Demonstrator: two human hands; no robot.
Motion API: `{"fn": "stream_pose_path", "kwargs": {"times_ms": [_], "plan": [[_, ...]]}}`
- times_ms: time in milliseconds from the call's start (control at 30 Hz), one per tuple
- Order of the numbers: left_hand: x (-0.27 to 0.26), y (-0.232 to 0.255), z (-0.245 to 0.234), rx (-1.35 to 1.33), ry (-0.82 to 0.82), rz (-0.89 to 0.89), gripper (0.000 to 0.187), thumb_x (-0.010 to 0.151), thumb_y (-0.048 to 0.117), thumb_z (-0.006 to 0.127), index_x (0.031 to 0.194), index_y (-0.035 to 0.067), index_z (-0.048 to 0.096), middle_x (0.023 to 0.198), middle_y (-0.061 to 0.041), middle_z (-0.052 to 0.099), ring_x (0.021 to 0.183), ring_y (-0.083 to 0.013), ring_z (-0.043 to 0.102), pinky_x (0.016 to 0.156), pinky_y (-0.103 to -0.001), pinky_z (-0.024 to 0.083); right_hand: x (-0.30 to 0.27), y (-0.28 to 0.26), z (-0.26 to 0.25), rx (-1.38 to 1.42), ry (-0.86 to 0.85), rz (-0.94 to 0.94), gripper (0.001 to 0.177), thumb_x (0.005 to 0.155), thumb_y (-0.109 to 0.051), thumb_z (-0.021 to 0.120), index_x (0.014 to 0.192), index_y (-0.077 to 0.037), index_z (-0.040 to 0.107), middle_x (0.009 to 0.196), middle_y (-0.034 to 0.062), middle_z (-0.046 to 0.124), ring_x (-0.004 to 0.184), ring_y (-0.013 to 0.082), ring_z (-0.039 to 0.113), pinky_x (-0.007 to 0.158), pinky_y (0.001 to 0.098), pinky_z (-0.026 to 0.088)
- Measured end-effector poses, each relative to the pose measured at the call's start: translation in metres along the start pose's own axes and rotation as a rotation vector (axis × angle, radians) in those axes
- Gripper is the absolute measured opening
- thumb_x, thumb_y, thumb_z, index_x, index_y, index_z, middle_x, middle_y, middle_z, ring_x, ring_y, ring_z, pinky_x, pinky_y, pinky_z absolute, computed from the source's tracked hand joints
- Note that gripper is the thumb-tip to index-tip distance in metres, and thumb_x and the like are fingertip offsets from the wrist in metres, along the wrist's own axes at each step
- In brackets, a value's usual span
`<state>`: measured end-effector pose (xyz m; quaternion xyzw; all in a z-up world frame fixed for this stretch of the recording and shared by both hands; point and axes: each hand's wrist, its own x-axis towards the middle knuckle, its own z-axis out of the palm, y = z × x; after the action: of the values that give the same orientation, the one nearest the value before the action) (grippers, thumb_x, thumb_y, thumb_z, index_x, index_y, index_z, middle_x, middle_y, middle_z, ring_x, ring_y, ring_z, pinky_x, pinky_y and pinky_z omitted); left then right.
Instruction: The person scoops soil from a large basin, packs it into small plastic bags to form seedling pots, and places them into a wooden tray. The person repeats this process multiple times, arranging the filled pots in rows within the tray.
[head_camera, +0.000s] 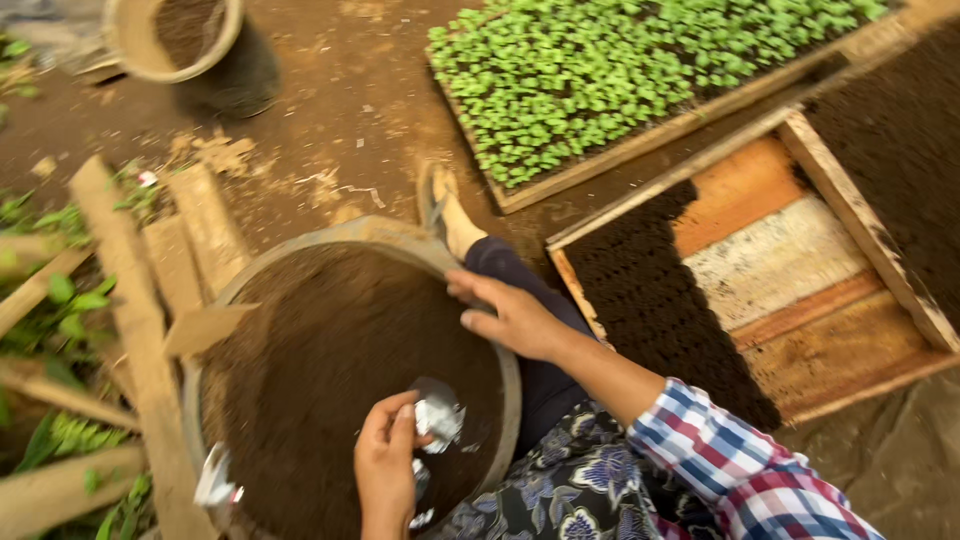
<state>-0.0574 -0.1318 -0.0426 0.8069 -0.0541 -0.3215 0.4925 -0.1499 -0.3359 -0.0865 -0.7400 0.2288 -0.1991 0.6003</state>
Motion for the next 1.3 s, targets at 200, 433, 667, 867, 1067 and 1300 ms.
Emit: {"fn": "stream_pose_path", "kwargs": {"times_ms": [200,433,667,867,1067,1300], "plan": [[-0.014,-0.007,-0.049,-0.153,-0.042,0.024,0.011,0.080,0.011,0.055,0.083,0.005,0.064,0.070,-0.004,0.058,0.063,-0.0133,0.055,0.059,-0.027,0.048,-0.016,-0.076,0.076,-0.264,-0.592,-0.046,0.043,0.079,-0.025,0.056,0.122,-0.018,0.049,0.108,0.0010,0.062,0.099,0.0149,0.059,0.080,0.0290,0.042],[-0.019,-0.032,-0.088,-0.113,-0.058,0.225,0.034,0.080,0.022,0.064,0.062,0.014,0.036,0.057,0.004,0.033,0.055,-0.0074,0.026,0.049,-0.025,0.024,-0.039,-0.073,0.138,0.112,-0.548,0.131,0.019,0.084,-0.028,0.054,0.073,-0.012,0.053,0.066,-0.0047,0.049,0.062,0.0057,0.042,0.057,0.0219,0.034],[-0.030,-0.021,-0.106,0.101,0.072,0.574,0.016,0.081,0.025,0.049,0.074,0.013,0.057,0.075,0.001,0.052,0.068,-0.0140,0.051,0.061,-0.029,0.039,-0.039,-0.099,0.146,0.052,-0.445,0.090,0.012,0.077,-0.021,0.065,0.075,-0.012,0.058,0.072,-0.0025,0.059,0.067,0.0058,0.052,0.061,0.0206,0.041],[-0.027,-0.030,-0.113,-0.057,-0.050,0.372,0.028,0.078,0.028,0.061,0.061,0.013,0.044,0.061,0.003,0.045,0.058,-0.0097,0.039,0.055,-0.027,0.033,-0.038,-0.112,0.145,-0.230,-0.520,-0.005,0.018,0.084,-0.026,0.053,0.072,-0.013,0.057,0.062,-0.0061,0.053,0.058,0.0050,0.045,0.055,0.0229,0.037],[-0.027,-0.028,-0.110,-0.546,-0.120,0.345,0.020,0.072,0.005,0.067,0.082,0.011,0.050,0.076,0.000,0.052,0.069,-0.0091,0.048,0.060,-0.023,0.041,-0.045,-0.104,0.158,0.154,-0.465,0.130,0.014,0.082,-0.023,0.059,0.080,-0.011,0.054,0.066,-0.0052,0.043,0.060,0.0048,0.035,0.053,0.0214,0.029],[-0.026,-0.020,-0.130,-0.197,-0.104,0.545,0.012,0.079,0.020,0.057,0.076,0.011,0.064,0.077,0.001,0.061,0.072,-0.0107,0.057,0.065,-0.023,0.043,-0.038,-0.112,0.153,-0.012,-0.435,0.109,0.010,0.081,-0.018,0.060,0.078,-0.011,0.056,0.066,-0.0048,0.052,0.060,0.0046,0.044,0.056,0.0207,0.036]]}}
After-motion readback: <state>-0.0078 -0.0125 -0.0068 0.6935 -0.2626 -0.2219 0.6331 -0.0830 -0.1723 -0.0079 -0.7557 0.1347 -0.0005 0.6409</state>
